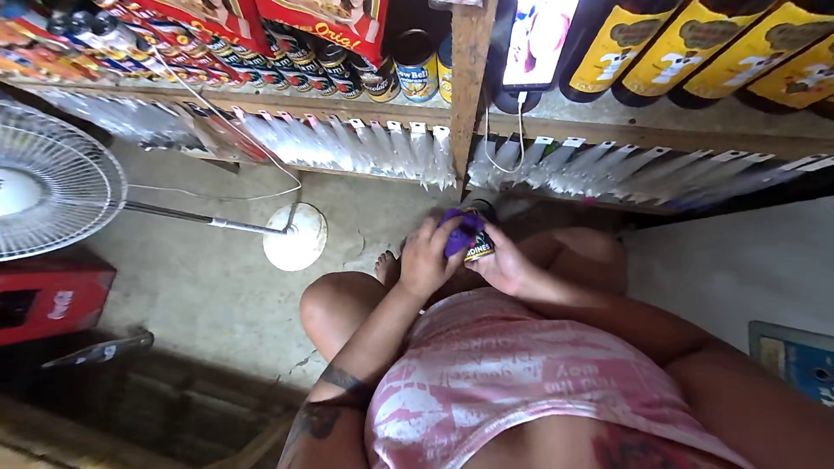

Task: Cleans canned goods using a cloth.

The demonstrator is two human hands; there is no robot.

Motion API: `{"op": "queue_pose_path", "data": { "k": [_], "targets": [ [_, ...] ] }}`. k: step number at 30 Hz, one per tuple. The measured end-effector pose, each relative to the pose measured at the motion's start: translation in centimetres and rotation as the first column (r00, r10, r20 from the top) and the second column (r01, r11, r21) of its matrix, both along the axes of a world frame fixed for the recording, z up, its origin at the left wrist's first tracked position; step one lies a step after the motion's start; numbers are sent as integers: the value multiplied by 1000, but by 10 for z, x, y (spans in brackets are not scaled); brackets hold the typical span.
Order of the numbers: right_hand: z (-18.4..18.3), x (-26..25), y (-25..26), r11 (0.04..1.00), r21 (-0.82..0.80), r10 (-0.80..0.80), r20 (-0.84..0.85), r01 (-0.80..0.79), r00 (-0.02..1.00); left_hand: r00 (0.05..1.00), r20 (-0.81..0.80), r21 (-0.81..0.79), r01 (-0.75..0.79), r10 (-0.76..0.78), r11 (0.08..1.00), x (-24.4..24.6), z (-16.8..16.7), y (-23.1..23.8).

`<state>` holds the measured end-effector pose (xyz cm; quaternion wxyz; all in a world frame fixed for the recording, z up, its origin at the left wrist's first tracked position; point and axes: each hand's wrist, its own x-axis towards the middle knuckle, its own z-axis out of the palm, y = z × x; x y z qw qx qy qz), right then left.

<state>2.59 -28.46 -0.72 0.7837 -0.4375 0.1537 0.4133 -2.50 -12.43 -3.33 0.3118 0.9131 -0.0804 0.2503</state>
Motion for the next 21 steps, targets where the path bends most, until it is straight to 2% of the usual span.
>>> {"op": "queue_pose_path", "data": {
  "k": [3, 6, 9, 13, 17, 21],
  "targets": [
    [1, -2, 3, 1000, -28, 9, -13, -9, 1000, 998, 6, -14, -60, 60, 998, 2, 3, 3],
    [-4, -3, 2, 999, 12, -53, 48, 52, 997, 998, 52, 22, 41, -43, 999, -7, 7, -12],
    [-15, -4, -3, 985, 129, -120, 71, 110, 990, 982, 111, 93, 143, -153, 985, -11, 10, -21],
    [-7, 0, 1, 993, -11, -122, -59, 121, 991, 998, 49, 42, 43, -45, 998, -4, -3, -6],
    [2, 1, 4, 990, -88, -118, -93, 110, 989, 999, -13, -9, -42, 42, 999, -1, -5, 2],
    [-11, -4, -1, 992, 36, -122, 28, 121, 992, 989, 70, 60, 124, -128, 990, -9, 5, -16]
  ]
}}
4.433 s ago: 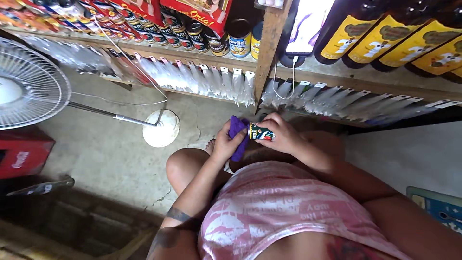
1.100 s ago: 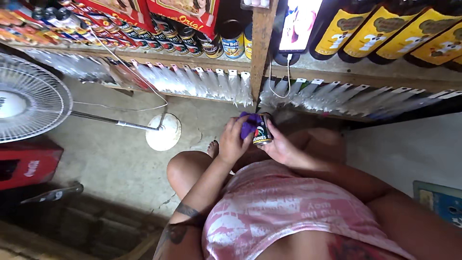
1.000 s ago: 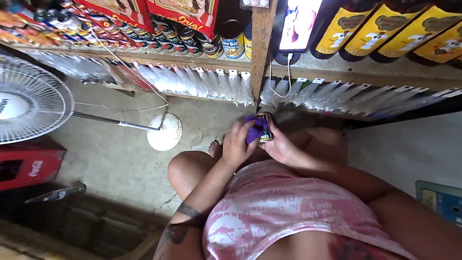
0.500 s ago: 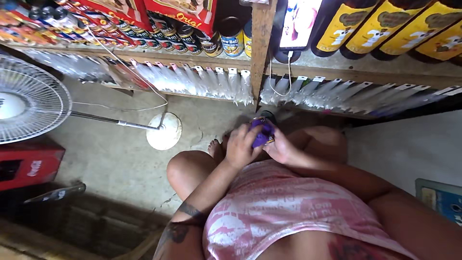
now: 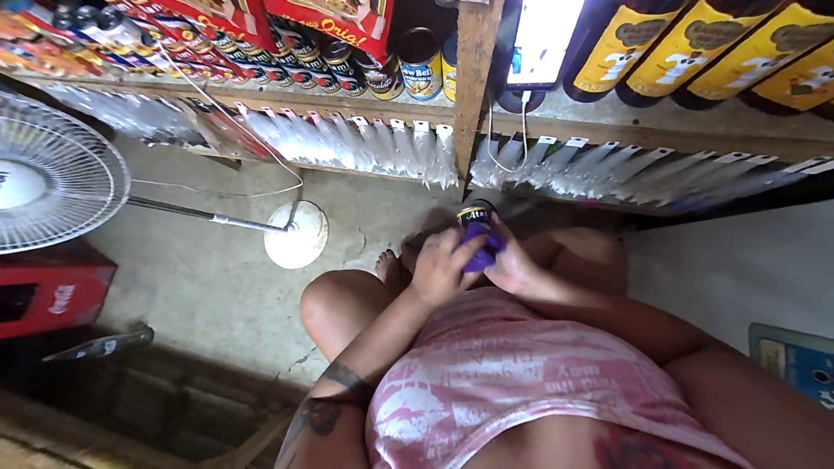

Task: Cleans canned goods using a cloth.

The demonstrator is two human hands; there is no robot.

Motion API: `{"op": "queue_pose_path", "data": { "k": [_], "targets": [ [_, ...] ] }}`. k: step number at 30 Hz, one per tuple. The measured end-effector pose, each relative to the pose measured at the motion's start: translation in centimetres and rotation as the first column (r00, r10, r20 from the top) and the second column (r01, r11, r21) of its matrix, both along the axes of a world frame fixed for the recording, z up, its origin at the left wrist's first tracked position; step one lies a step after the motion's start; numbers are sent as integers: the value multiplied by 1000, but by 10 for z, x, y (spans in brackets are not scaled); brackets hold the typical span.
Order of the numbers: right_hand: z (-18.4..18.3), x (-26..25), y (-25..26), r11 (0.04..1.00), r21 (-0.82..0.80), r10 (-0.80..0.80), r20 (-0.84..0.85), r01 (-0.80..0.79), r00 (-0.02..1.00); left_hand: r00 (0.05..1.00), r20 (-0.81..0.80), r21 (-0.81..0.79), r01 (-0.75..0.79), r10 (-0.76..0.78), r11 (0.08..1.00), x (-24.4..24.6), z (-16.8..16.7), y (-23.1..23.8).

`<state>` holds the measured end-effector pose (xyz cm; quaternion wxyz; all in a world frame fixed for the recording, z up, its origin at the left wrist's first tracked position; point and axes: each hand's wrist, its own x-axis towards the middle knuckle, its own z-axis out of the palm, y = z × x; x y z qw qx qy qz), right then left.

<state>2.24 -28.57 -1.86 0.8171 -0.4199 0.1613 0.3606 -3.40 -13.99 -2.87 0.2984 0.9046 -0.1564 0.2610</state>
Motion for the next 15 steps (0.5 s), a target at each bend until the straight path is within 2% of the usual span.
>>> {"op": "queue_pose_path", "data": {
  "k": [2, 3, 6, 11, 15],
  "targets": [
    [-9, -1, -3, 996, 84, -12, 58, 7, 998, 998, 33, 59, 60, -62, 996, -1, 2, -4],
    [-8, -1, -2, 998, 69, -16, 63, 11, 998, 998, 34, 72, 58, -61, 996, -1, 2, -3],
    [8, 2, 1, 997, -64, 52, 31, -50, 998, 1000, -6, 31, -24, 24, 999, 3, -6, 6],
    [13, 2, 2, 981, -94, 161, -68, -167, 985, 980, -92, -55, -179, 174, 982, 11, -9, 21],
    [6, 2, 3, 990, -122, 72, -32, -76, 997, 996, -57, -30, -65, 63, 997, 2, -5, 7]
  ]
}}
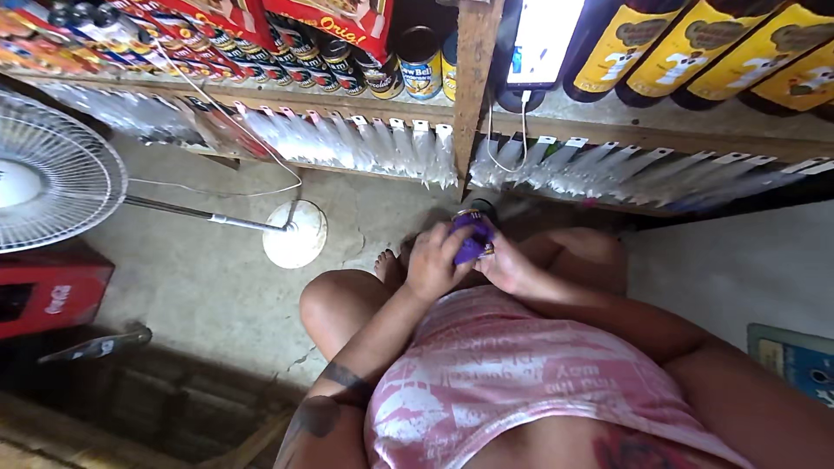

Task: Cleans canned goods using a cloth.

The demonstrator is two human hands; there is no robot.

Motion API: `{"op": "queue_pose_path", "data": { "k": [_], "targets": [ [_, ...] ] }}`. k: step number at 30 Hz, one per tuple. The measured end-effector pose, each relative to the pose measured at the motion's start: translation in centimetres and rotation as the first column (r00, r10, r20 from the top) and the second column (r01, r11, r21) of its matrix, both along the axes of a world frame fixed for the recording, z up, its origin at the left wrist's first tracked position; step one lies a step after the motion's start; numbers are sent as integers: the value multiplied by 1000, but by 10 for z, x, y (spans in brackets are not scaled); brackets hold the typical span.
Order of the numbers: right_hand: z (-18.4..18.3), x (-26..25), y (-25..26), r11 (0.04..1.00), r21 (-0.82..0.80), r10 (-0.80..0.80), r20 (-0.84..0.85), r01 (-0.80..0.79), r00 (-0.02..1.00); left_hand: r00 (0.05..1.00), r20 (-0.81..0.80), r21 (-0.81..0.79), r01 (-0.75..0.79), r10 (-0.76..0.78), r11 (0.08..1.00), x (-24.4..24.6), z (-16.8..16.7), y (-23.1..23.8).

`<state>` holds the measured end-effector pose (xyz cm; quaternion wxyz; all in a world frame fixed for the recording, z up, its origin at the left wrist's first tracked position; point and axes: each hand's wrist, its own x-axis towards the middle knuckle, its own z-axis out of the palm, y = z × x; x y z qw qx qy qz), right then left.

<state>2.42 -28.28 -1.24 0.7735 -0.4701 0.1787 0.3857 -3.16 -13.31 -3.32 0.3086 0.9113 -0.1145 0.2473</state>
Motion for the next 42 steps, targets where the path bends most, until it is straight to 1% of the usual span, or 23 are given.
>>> {"op": "queue_pose_path", "data": {
  "k": [2, 4, 6, 8, 10, 12, 14, 17, 19, 22, 24, 26, 27, 28, 31, 33, 36, 40, 42],
  "targets": [
    [-9, -1, -2, 998, 21, -53, 85, 51, 995, 996, 50, 58, 77, -80, 995, -3, 2, -7],
    [-9, -1, -4, 998, 56, -43, 99, 38, 994, 992, 78, 103, 91, -99, 991, -2, 0, -7],
    [-1, 1, -1, 999, 33, -19, 17, 18, 1000, 997, 69, 83, 41, -46, 996, 2, -3, 1],
    [4, 2, 0, 999, 48, 2, -42, 0, 999, 998, 54, 36, -34, 32, 999, 7, -7, 11],
    [8, 1, 0, 999, 47, 8, -48, -5, 999, 996, 17, -22, -88, 89, 996, 11, -7, 18],
    [8, 1, -1, 999, 42, -2, -42, 4, 999, 995, 6, -39, -101, 102, 994, 10, -7, 17],
    [4, 3, -1, 998, 48, -30, -28, 32, 999, 998, 38, -22, -44, 44, 999, 5, -5, 8],
    [-4, 2, -2, 995, 51, -85, 17, 84, 996, 991, 111, 51, 65, -71, 997, 0, 0, -3],
    [-2, 2, -2, 997, 31, -76, 12, 76, 997, 991, 103, 70, 77, -85, 995, 1, -2, -1],
    [2, 3, -2, 1000, 21, 0, -35, 1, 999, 999, 34, 30, 0, -1, 1000, 6, -10, 10],
    [4, 2, -3, 999, 15, 44, -51, -43, 998, 997, -21, -3, -70, 70, 998, 9, -8, 17],
    [5, 1, -2, 998, 38, 55, -41, -53, 998, 993, -23, -14, -118, 118, 993, 11, -7, 19],
    [4, 1, -2, 997, 55, 51, -25, -50, 998, 993, -6, -13, -118, 118, 993, 10, -7, 17],
    [3, 0, -3, 996, 73, 44, -2, -44, 999, 995, 15, -10, -97, 97, 995, 7, -7, 13],
    [-3, 0, -4, 994, 106, -7, 79, -2, 997, 996, 81, 16, 34, -35, 999, -2, -2, -2],
    [-6, 0, -4, 992, 119, -39, 84, 29, 996, 989, 118, 55, 78, -84, 995, -2, -1, -6],
    [0, 1, -3, 999, 39, -23, 31, 21, 999, 996, 82, 29, 27, -29, 999, 3, -10, 5],
    [6, 1, -2, 1000, 12, 6, -33, -5, 999, 992, -55, -35, -116, 114, 993, 10, -10, 24],
    [6, 1, -2, 1000, 21, 24, -47, -23, 999, 988, -63, -44, -143, 140, 989, 9, -8, 22]
  ]
}}
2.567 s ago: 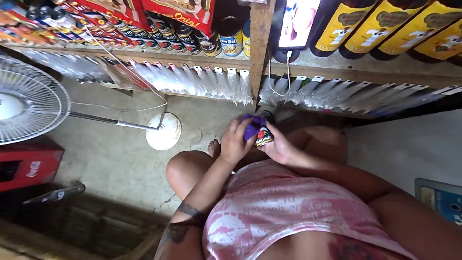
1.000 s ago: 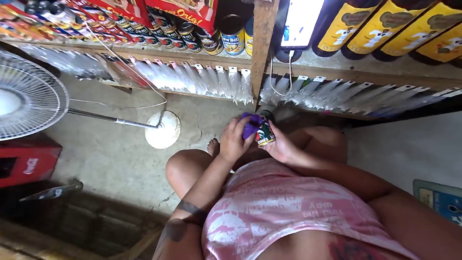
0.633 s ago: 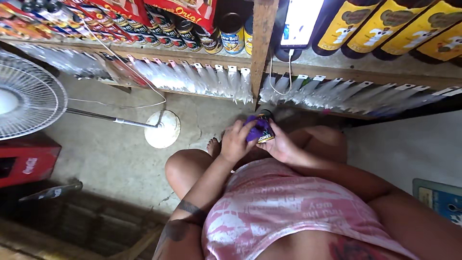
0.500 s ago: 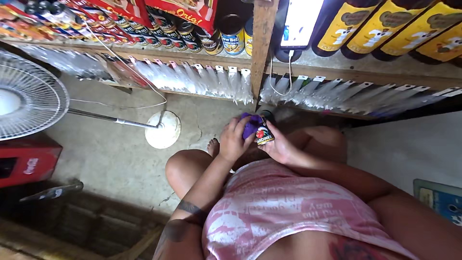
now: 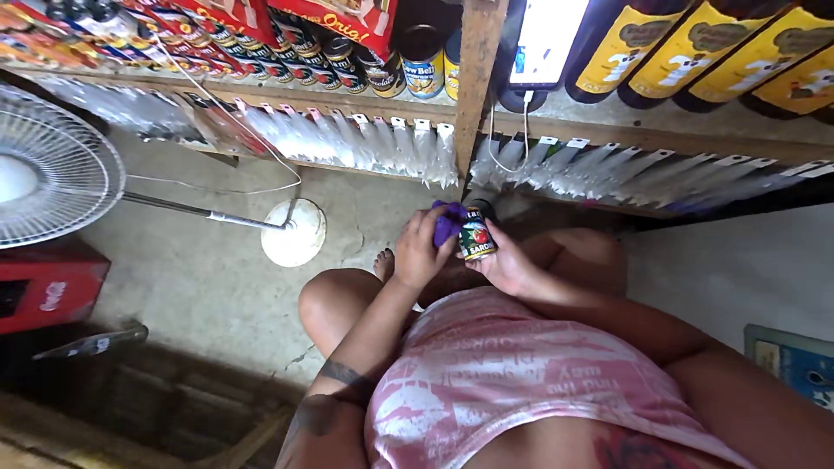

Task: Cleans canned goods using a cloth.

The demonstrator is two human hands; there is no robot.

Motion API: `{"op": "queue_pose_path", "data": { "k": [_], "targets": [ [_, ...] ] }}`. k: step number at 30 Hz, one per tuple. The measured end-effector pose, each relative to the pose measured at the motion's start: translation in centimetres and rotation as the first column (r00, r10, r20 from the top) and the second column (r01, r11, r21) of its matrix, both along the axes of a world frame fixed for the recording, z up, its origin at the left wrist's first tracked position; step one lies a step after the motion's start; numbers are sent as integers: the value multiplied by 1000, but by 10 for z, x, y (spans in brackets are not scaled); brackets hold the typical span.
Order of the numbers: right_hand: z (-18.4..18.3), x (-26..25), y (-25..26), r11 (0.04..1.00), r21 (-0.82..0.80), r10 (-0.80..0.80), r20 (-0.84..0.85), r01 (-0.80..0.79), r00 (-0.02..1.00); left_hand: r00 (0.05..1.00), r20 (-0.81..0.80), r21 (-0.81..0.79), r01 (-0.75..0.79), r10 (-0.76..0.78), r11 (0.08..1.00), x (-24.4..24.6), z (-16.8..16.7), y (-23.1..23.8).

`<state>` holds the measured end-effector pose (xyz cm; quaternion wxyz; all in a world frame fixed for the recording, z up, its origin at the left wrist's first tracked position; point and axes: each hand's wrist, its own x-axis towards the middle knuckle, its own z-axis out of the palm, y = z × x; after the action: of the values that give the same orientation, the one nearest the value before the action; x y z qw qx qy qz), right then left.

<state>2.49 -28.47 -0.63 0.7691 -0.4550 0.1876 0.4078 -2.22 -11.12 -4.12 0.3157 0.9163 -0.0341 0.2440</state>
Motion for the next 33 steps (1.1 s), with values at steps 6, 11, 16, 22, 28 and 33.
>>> {"op": "queue_pose_path", "data": {
  "k": [6, 11, 16, 22, 28, 33],
  "targets": [
    [-12, -3, -3, 995, 100, -32, 122, 20, 992, 961, 162, 107, 208, -223, 972, -14, 6, -26],
    [-4, 0, -3, 999, 9, 41, 61, -42, 997, 984, 123, 80, 119, -128, 990, -6, 0, -11],
    [1, -2, 0, 996, -49, 73, 71, -69, 995, 998, 62, 25, 27, -29, 999, -2, 1, -3],
    [-5, -4, 0, 1000, -19, 19, 96, -17, 995, 955, 179, 174, 204, -235, 963, -13, 8, -22],
    [0, -1, -3, 994, -19, 113, 106, -112, 988, 988, 131, 100, 71, -84, 992, -3, -2, -3],
    [1, -3, 0, 995, -88, 66, 126, -55, 990, 992, 98, 45, 76, -80, 996, -6, 1, -8]
  ]
}}
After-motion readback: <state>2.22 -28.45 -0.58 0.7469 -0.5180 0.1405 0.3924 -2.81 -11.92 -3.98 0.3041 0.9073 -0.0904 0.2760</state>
